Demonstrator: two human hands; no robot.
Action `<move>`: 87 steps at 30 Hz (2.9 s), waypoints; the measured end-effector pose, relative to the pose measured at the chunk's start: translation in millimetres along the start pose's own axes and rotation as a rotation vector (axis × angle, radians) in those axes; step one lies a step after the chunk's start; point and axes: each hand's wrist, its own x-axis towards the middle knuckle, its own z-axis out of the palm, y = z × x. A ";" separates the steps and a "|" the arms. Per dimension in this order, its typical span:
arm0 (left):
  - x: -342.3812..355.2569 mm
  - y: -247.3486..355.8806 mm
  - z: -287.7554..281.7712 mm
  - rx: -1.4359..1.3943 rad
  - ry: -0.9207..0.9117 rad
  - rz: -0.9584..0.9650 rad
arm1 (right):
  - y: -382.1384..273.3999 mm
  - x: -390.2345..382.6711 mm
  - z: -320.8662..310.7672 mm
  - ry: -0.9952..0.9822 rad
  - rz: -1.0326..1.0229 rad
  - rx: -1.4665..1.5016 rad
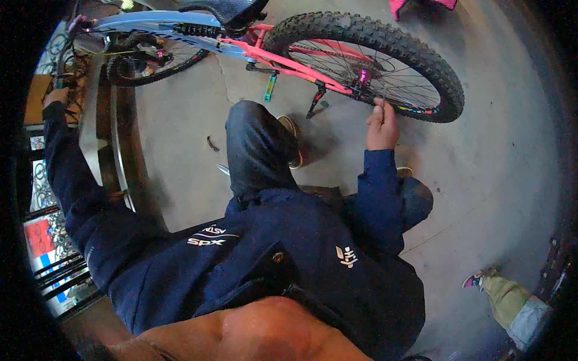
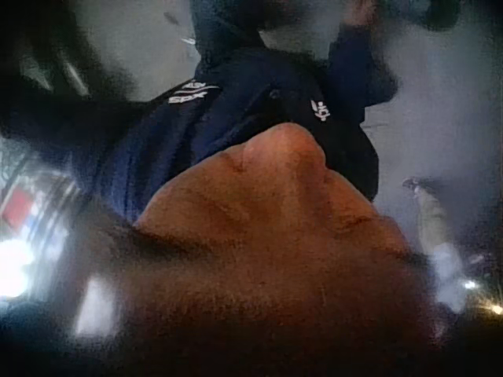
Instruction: The person adjusts the rear wheel and derailleur of a pink bicycle using a hex key. They then walk to a parts counter, select a small component, and return to the bicycle to continue the repair.
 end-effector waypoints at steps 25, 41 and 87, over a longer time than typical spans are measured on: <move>-46.3 -54.4 72.1 -0.262 0.264 0.003 | 148.3 163.4 -53.5 0.442 0.506 0.902; -78.1 -86.7 146.6 -0.325 0.555 -0.277 | -28.5 -31.9 95.0 -0.815 -0.193 -0.342; -215.1 61.3 -99.6 -0.662 0.500 0.094 | -303.3 113.6 208.9 -0.136 -1.024 -0.829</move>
